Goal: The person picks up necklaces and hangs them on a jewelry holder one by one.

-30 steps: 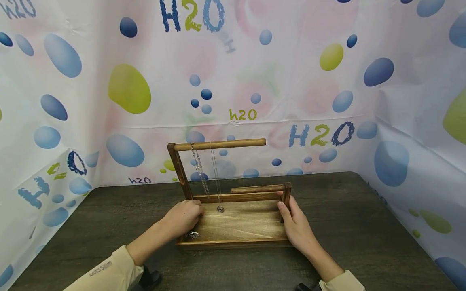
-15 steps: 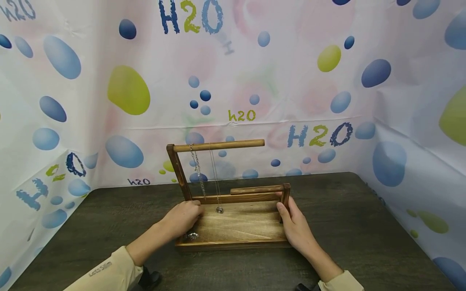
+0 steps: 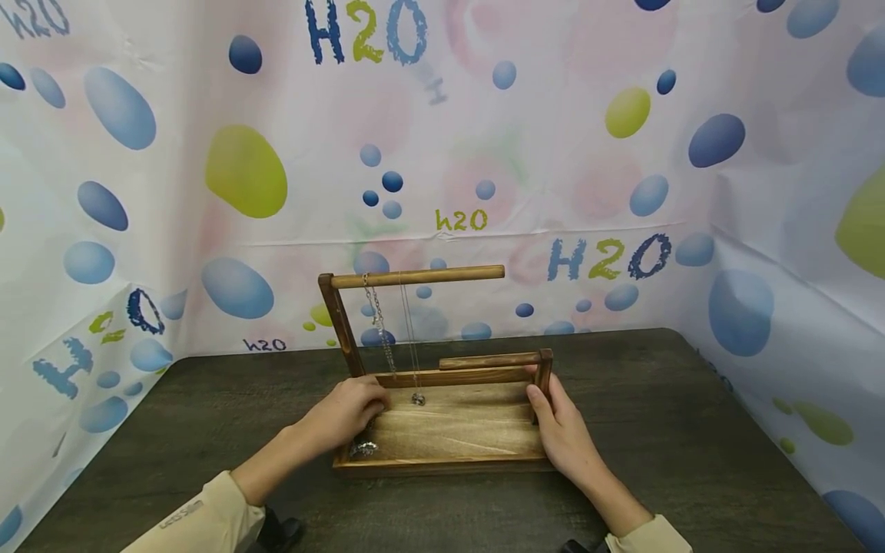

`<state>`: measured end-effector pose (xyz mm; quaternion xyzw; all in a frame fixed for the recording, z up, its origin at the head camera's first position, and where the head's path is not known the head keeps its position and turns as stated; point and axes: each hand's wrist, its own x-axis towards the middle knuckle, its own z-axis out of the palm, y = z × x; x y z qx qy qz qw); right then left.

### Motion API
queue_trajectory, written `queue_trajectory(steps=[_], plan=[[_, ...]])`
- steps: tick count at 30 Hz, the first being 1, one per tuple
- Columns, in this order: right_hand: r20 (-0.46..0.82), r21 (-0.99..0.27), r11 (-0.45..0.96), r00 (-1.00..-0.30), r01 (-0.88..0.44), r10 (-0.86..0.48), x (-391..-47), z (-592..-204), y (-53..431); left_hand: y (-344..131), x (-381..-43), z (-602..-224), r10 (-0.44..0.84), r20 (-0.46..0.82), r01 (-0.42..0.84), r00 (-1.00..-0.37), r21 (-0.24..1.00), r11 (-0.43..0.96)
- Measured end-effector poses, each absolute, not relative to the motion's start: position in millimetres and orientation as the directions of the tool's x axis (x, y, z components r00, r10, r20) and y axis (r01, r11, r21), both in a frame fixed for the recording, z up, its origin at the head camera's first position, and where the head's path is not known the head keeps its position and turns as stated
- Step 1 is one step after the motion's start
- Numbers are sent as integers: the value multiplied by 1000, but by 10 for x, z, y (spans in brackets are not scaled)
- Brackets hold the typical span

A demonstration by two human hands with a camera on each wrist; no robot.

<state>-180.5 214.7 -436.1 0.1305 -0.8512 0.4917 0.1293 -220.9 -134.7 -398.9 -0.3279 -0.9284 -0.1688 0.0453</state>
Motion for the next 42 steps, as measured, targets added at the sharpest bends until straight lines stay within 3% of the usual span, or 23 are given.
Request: queue_trajectory(steps=[18, 25, 31, 42], plan=[[327, -830, 441, -938, -343, -114, -1794, -4313, 2149, -1344, -2143, -3862, 532, 321, 622, -783, 397, 675], [330, -832, 436, -937, -344, -110, -1792, -4318, 2150, -1327, -2117, -3803, 448, 254, 503, -857, 596, 626], [334, -828, 440, -936, -347, -108, -1791, -4312, 2148, -1323, -2125, -3731, 390, 187, 368, -902, 805, 465], [327, -831, 439, -938, -342, -113, -1777, -4305, 2143, -1334, -2135, -3665, 375, 128, 258, -918, 912, 319]])
